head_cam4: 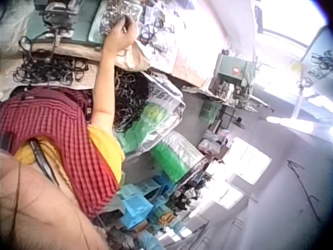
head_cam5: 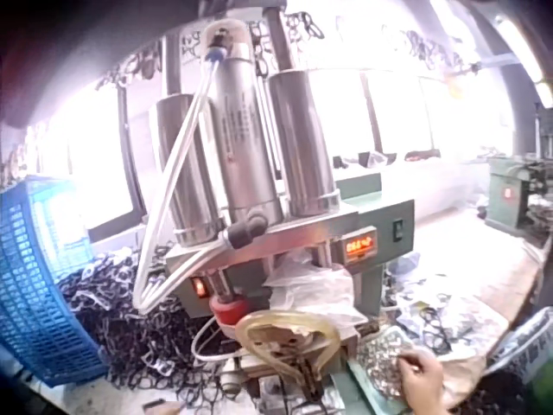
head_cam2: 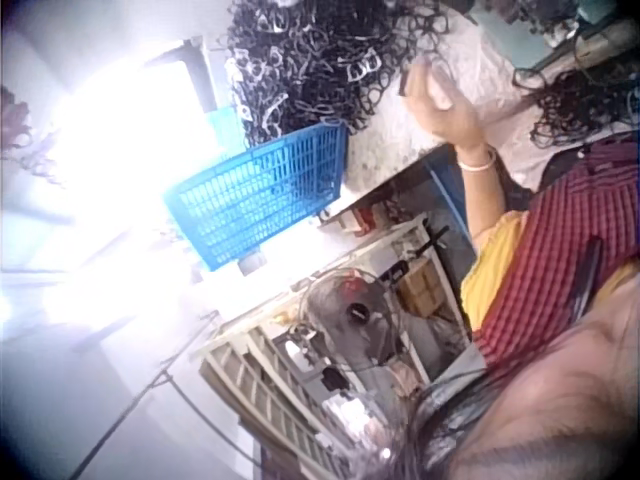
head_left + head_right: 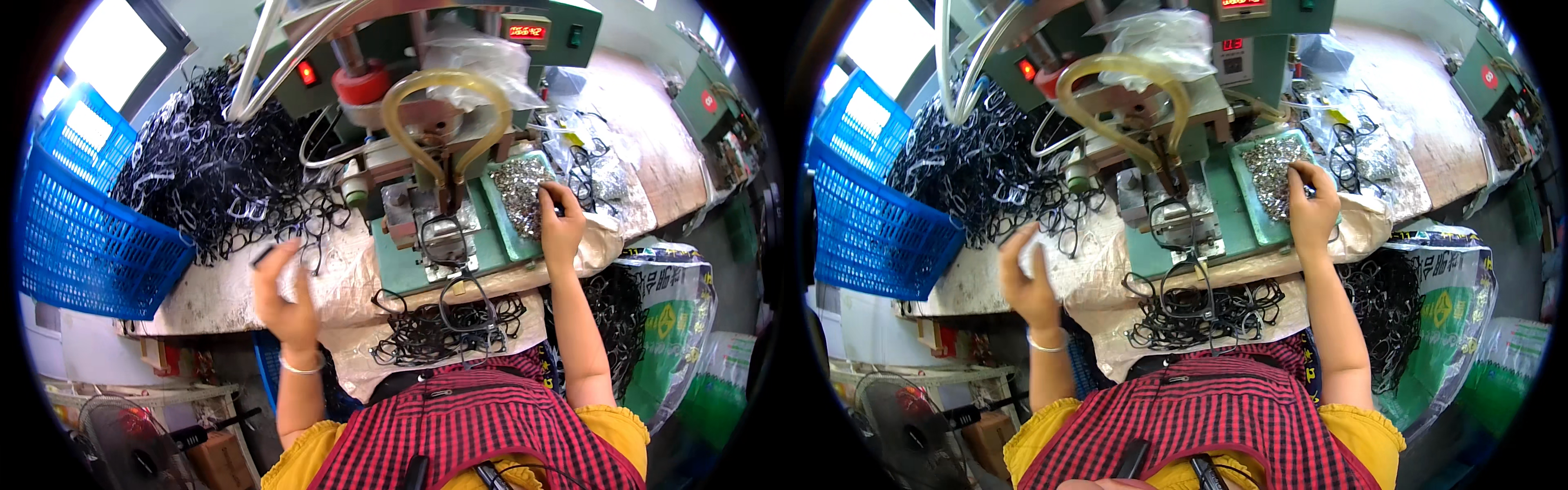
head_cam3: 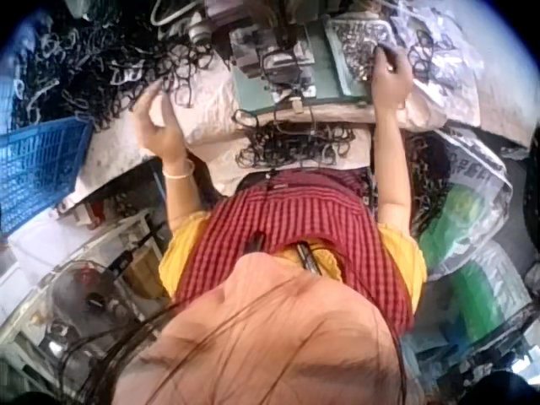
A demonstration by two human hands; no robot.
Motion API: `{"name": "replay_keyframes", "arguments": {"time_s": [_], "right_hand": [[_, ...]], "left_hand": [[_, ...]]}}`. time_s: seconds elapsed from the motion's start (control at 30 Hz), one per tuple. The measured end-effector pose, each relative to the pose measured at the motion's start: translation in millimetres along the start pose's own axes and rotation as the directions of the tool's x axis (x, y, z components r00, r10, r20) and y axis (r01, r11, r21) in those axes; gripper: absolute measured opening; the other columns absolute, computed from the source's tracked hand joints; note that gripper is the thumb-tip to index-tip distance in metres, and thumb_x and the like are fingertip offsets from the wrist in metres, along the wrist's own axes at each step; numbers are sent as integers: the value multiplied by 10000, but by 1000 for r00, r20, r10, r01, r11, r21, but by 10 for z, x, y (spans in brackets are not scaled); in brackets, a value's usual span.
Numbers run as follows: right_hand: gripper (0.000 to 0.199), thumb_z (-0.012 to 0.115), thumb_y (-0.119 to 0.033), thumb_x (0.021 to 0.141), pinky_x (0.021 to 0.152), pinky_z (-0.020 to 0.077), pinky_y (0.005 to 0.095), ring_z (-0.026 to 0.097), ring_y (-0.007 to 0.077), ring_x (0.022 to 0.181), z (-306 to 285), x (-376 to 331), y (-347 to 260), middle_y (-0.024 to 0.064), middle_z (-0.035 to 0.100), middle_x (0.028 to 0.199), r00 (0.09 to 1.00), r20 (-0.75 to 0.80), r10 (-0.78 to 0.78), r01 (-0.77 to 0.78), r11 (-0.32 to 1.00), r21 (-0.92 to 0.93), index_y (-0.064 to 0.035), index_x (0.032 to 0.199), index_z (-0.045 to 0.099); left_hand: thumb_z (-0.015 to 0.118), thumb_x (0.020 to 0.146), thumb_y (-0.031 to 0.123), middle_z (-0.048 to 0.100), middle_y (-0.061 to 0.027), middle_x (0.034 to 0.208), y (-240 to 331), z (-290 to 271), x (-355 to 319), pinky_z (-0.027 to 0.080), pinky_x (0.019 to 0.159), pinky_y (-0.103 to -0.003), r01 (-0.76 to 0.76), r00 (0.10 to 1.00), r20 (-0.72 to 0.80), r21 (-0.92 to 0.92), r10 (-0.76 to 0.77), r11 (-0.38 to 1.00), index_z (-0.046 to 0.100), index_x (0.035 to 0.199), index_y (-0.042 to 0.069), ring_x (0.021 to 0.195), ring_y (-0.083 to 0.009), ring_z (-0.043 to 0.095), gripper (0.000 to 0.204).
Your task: The person repeatedly picks up eyeglass frames, places them into a green mechanical jig, and presses a lever to secure small metal components onto the frames. The person then removes the frames and places them on the table, continuing the cycle with additional frames from a nearby pile.
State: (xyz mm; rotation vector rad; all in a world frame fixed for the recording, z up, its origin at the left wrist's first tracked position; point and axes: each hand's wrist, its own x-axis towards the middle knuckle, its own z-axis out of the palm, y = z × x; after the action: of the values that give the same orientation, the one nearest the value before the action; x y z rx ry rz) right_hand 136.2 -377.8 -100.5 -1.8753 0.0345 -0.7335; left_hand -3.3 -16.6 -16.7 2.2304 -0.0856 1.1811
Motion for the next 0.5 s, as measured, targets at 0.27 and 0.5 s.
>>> {"name": "replay_keyframes", "arguments": {"time_s": [0.27, 0.5], "right_hand": [[174, 720, -60, 893, 809, 506, 241, 658, 105, 861, 262, 89, 26, 47, 735, 956, 979, 51, 199, -202, 900, 385, 3, 1055, 722], [139, 728, -40, 857, 871, 496, 295, 679, 201, 915, -186, -135, -103, 88, 740, 953, 1000, 16, 24, -24, 999, 31, -29, 994, 748]], "left_hand": [[580, 804, 4, 734, -64, 1038, -1505, 174, 225, 429, 1086, -418, -669, 546, 793, 218, 270, 710, 701, 1194, 126, 1067, -254, 624, 426], [734, 811, -49, 706, -71, 911, -1440, 322, -75, 527, 814, -342, 47, 983, 160, 236, -86, 971, 688, 1190, 44, 829, -230, 658, 393]]}}
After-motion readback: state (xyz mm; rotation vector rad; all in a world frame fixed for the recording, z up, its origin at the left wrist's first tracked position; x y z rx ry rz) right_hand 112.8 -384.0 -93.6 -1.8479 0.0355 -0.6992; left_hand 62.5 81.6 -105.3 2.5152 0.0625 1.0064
